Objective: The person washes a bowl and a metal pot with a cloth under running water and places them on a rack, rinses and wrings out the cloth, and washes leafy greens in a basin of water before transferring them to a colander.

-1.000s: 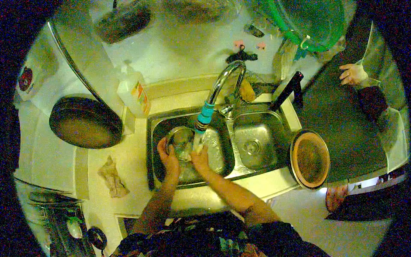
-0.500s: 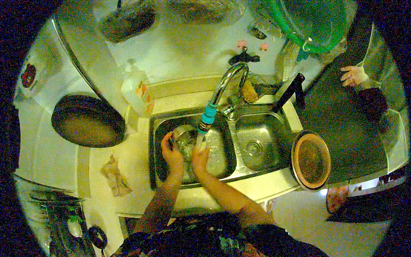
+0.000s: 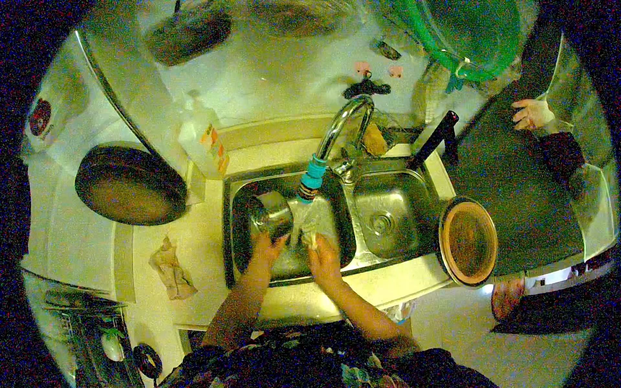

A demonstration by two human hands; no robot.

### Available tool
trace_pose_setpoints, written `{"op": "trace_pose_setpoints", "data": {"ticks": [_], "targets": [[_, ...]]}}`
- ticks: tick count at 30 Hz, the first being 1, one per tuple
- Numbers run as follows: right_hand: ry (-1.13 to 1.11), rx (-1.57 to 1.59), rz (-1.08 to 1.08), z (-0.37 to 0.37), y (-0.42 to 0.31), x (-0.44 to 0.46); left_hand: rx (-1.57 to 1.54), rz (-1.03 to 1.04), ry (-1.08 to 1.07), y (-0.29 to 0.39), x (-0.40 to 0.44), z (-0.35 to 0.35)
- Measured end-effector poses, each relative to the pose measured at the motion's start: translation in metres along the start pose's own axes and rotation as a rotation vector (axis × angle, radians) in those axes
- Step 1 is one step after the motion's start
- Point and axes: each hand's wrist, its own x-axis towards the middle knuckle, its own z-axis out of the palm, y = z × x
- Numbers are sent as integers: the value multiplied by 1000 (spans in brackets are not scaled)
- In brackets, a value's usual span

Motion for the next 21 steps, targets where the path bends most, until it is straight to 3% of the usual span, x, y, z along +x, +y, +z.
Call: {"op": "trace_pose_setpoints", "data": {"ticks": [1, 3, 4, 7, 8, 11, 12, 15, 18, 20, 21], "targets": [[-16, -56, -117, -5, -10, 4, 26, 12, -158, -31, 39, -32], [-46, -168, -346, -10, -26, 12, 199, -103, -154, -14, -17, 22], [-184, -249, -332, -2, -16, 7, 317, -74, -193, -16, -34, 38], [-170, -376, -392, 8, -33, 21, 722, 215, -295, -25, -62, 64], [-187, -459, -380, 12, -30, 29, 822, 320, -310, -22, -67, 63], [-236, -255, -336, 11, -26, 61, 1062, 506, -343, 2, -79, 42], [-115, -126, -300, 15, -25, 72, 1124, 503, -357, 12, -82, 36], [-579, 31, 163, 14, 7, 104, 1408, 429, -379, 41, -78, 29], [-693, 250, 445, 21, 25, 109, 1194, 334, -595, 50, -63, 30], [-591, 494, 668, 20, 23, 103, 565, -224, -415, 54, -68, 37], [-533, 616, 783, 19, 19, 97, 359, -394, -336, 55, -74, 44]]}}
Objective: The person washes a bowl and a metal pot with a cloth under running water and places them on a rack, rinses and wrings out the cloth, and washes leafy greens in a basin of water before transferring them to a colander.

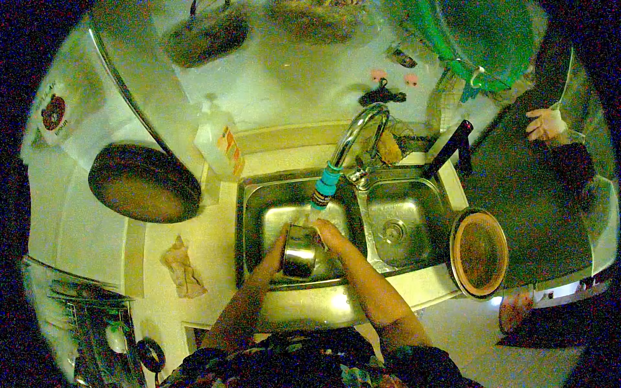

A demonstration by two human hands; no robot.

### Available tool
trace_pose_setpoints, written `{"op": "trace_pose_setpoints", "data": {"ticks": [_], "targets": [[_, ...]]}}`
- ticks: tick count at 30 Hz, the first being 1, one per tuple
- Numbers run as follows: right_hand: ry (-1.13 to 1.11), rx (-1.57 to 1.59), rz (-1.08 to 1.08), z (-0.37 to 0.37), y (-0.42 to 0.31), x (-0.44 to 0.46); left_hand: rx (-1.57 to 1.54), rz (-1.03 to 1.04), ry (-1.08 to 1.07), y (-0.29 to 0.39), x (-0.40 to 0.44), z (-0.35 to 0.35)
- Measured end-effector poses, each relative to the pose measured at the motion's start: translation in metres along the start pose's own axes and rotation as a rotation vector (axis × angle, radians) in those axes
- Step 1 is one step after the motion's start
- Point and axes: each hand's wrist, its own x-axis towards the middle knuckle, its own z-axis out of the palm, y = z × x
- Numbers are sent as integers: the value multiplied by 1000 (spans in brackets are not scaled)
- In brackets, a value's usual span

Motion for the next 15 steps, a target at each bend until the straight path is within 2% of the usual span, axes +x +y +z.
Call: {"op": "trace_pose_setpoints", "data": {"ticks": [1, 4, 5, 6, 8, 11, 13, 15], "targets": [[108, 113, 81, 4, 12, 2, -80, -32, 7, -2, 1, 2], [62, 433, 77, 19, 5, -25, -100, 36, 78, -17, 15, 6], [54, 352, 177, 20, 3, -32, -42, 115, 134, -25, 24, 8], [100, 507, 124, 32, 4, -43, 28, 202, 198, -30, 31, 9], [167, 636, 142, 28, 56, -19, 207, 407, 332, -33, 44, 7], [228, 795, 217, 52, 31, -60, 602, 815, 645, -28, 54, 5], [191, 671, 126, 53, 53, -60, 767, 1014, 794, -22, 59, 2], [160, 481, 11, 51, 53, -73, 817, 1093, 875, -19, 63, 0]]}}
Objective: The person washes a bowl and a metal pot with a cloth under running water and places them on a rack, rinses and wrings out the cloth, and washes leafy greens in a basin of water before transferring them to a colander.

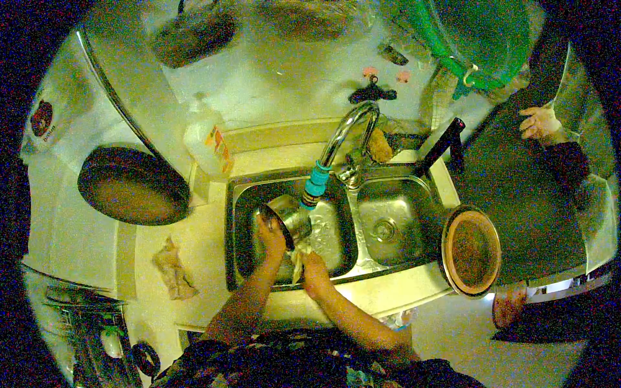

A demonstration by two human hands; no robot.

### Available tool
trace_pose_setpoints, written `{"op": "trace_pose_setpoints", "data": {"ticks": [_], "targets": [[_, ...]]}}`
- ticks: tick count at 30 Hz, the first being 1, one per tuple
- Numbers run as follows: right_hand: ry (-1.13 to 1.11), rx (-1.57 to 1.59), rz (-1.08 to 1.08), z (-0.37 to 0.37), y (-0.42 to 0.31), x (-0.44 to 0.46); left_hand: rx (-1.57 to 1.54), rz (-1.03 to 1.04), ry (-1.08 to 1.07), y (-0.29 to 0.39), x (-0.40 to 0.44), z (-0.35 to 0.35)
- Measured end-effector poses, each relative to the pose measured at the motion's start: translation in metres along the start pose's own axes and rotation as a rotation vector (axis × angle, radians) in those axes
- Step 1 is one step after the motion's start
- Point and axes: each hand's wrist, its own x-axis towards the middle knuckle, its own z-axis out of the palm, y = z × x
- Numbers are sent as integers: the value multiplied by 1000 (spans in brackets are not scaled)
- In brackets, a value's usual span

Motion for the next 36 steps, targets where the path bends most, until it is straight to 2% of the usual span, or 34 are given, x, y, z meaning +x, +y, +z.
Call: {"op": "trace_pose_setpoints", "data": {"ticks": [3, 4, 5, 7, 8, 9, 11, 12, 15, 17, 19, 20, 21, 22, 23, 24, 25, 26, 28, 29, 30, 33, 34, 36], "targets": [[-56, -685, -375, -14, -17, -15, -3, -153, -70, 1, 2, -5], [-73, -602, -440, -11, -19, -17, -33, -243, -100, -4, -2, -4], [-70, -718, -565, -9, -25, -20, -114, -386, -141, -30, -11, 7], [-62, -940, -818, -7, -40, -22, -408, -983, -439, 22, -10, -13], [-145, -910, -897, -7, -45, -20, -583, -1145, -549, 24, -15, -11], [-166, -1153, -1017, -8, -44, -18, -715, -1213, -637, 25, -22, -8], [-205, -1651, -1240, -12, -39, -11, -825, -1213, -773, 29, -33, -2], [-248, -1694, -1148, -11, -37, -4, -834, -1174, -810, 32, -37, -1], [8, -1691, -1285, 12, -53, 10, -703, -918, -826, 31, -45, -6], [46, -1747, -932, 25, -68, 25, -571, -758, -824, 21, -46, -19], [-143, -1664, -605, 29, -94, 47, -474, -704, -887, 5, -46, -32], [-341, -1550, -455, 22, -112, 63, -435, -713, -966, -2, -44, -41], [-452, -1224, -271, 3, -99, 89, -389, -730, -1063, -6, -40, -51], [-508, -898, -77, -16, -85, 114, -301, -670, -1152, 35, -28, -69], [-439, -679, -2, -19, -75, 110, -468, -830, -1117, -26, -31, -54], [-371, -467, 71, -21, -68, 106, -628, -992, -1065, 14, -17, -63], [-301, -257, 146, -22, -64, 106, -619, -1055, -917, 57, -25, -88], [-346, -55, 184, 3, -87, 56, -718, -1164, -841, 60, -27, -78], [-159, -32, 169, -3, -62, 60, -906, -1384, -674, 56, -35, -62], [-65, -20, 159, -11, -43, 67, -972, -1423, -647, 37, -39, -48], [-145, 72, 16, -21, -17, 84, -1029, -1423, -651, 7, -45, -29], [54, -7, -55, -16, 1, 62, -1179, -1368, -712, -92, -64, 16], [238, -124, -59, -6, -7, 47, -1225, -1332, -738, -118, -70, 29], [215, -403, -286, -18, 8, 50, -1311, -1275, -802, -138, -75, 44]]}}
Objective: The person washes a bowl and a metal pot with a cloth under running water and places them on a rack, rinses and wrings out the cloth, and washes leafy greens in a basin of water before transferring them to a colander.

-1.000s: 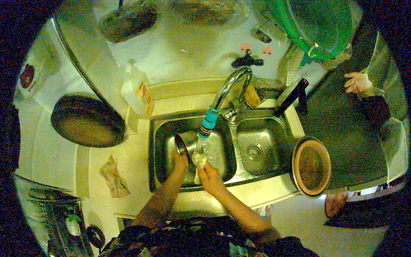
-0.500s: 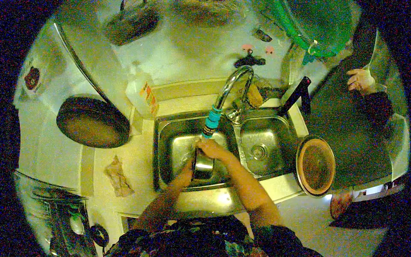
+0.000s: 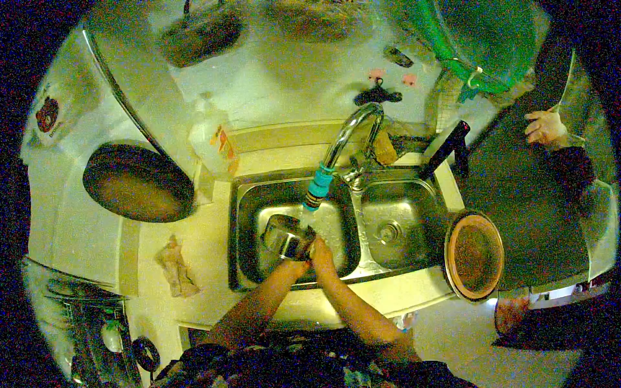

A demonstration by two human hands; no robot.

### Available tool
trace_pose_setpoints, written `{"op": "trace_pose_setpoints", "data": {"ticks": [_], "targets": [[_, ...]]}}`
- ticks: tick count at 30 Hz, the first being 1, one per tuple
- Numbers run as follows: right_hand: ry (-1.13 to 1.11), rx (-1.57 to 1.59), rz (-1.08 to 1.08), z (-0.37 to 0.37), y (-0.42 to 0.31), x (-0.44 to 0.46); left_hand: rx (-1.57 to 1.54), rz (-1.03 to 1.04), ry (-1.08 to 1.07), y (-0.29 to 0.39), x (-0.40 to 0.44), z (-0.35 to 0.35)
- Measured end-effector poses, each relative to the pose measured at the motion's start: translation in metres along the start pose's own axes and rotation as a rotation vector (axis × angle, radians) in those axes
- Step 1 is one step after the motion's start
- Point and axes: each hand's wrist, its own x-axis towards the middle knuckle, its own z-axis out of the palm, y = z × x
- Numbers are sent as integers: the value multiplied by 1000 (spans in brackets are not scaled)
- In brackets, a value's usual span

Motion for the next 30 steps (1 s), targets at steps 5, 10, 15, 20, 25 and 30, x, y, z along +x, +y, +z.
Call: {"op": "trace_pose_setpoints", "data": {"ticks": [5, 10, 15, 20, 25, 30], "targets": [[-148, -452, -300, -15, 2, -30, 114, 413, 461, -2, 16, 58], [-126, -399, -459, -24, -47, -59, 329, 297, 427, 19, -51, 124], [-158, -875, -1097, -27, -56, -34, -33, 39, 232, 12, -81, 157], [-158, -492, -750, -1, -82, 0, 80, 105, 382, 0, -86, 134], [-456, -381, -141, 1, -85, 60, 393, 33, 103, 27, -119, 138], [-488, 103, 137, -1, -24, 43, -251, -242, -117, 50, -106, 93]]}}
